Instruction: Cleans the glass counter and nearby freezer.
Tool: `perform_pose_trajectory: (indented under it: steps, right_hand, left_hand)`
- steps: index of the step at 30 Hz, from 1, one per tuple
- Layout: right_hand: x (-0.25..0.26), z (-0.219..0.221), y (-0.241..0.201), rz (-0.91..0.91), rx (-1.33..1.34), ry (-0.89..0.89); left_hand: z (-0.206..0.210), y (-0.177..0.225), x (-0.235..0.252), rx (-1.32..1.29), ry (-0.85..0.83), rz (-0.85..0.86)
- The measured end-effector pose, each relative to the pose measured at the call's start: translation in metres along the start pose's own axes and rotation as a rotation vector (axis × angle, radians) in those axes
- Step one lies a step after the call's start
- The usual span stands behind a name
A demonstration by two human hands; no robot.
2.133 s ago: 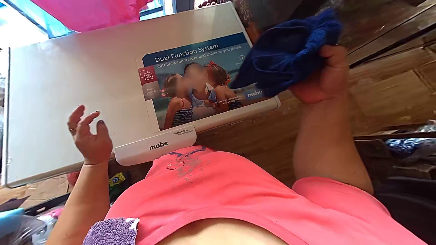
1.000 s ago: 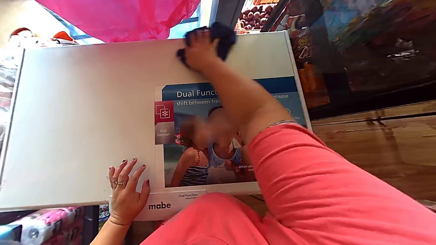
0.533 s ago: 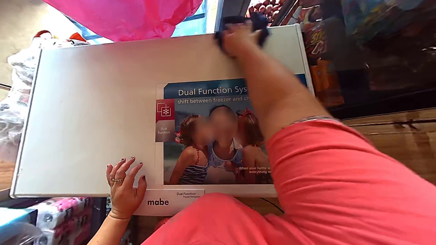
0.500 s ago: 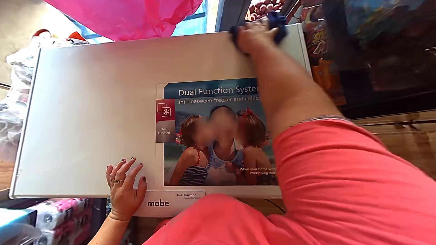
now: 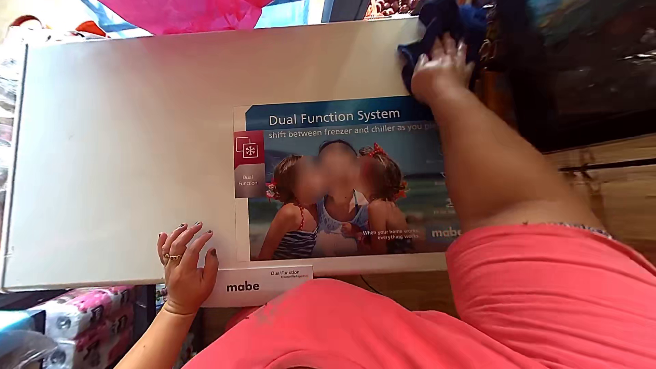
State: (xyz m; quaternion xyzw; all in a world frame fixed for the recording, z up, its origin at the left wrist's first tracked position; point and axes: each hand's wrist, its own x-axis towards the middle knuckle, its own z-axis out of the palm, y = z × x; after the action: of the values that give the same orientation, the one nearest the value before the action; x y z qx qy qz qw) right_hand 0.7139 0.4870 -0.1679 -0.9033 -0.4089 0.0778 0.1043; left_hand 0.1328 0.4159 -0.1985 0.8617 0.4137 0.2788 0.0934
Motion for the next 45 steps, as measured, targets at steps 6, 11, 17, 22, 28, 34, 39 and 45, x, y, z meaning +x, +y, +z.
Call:
perform_pose_trajectory:
  steps: [6,11,17,22,28,34,39,45]
  right_hand:
    - [-0.169,-0.009,0.042,-0.012,-0.05,-0.004]
    - [-0.31,0.002,0.061,0.058,-0.109,0.007]
    - [-0.392,0.049,-0.029,-0.203,-0.105,0.049]
    - [-0.377,0.054,-0.167,-0.622,-0.049,-0.368]
    - [-0.374,0.097,-0.323,-1.372,-0.082,-0.654]
    - [-0.395,0.143,-0.462,-1.808,-0.377,-0.637]
    - [-0.43,0.17,-0.579,-1.756,-0.467,-0.591]
    - [-0.483,0.218,-0.654,-1.362,-0.665,-0.595]
  left_hand:
    - [-0.002,-0.005,-0.001,-0.119,0.023,-0.013]
    - [-0.004,-0.014,-0.004,-0.278,0.081,-0.034]
    - [-0.039,-0.02,-0.041,-0.602,0.231,0.187]
    - [-0.078,-0.084,-0.158,-0.485,0.035,0.109]
    - [-0.109,-0.143,-0.298,-0.356,-0.683,-0.782]
    - [-0.091,-0.129,-0.398,-0.442,-0.696,-1.385]
    - [-0.07,-0.101,-0.448,-0.577,-0.635,-1.611]
    - [-0.068,-0.071,-0.491,-0.636,-0.548,-1.835]
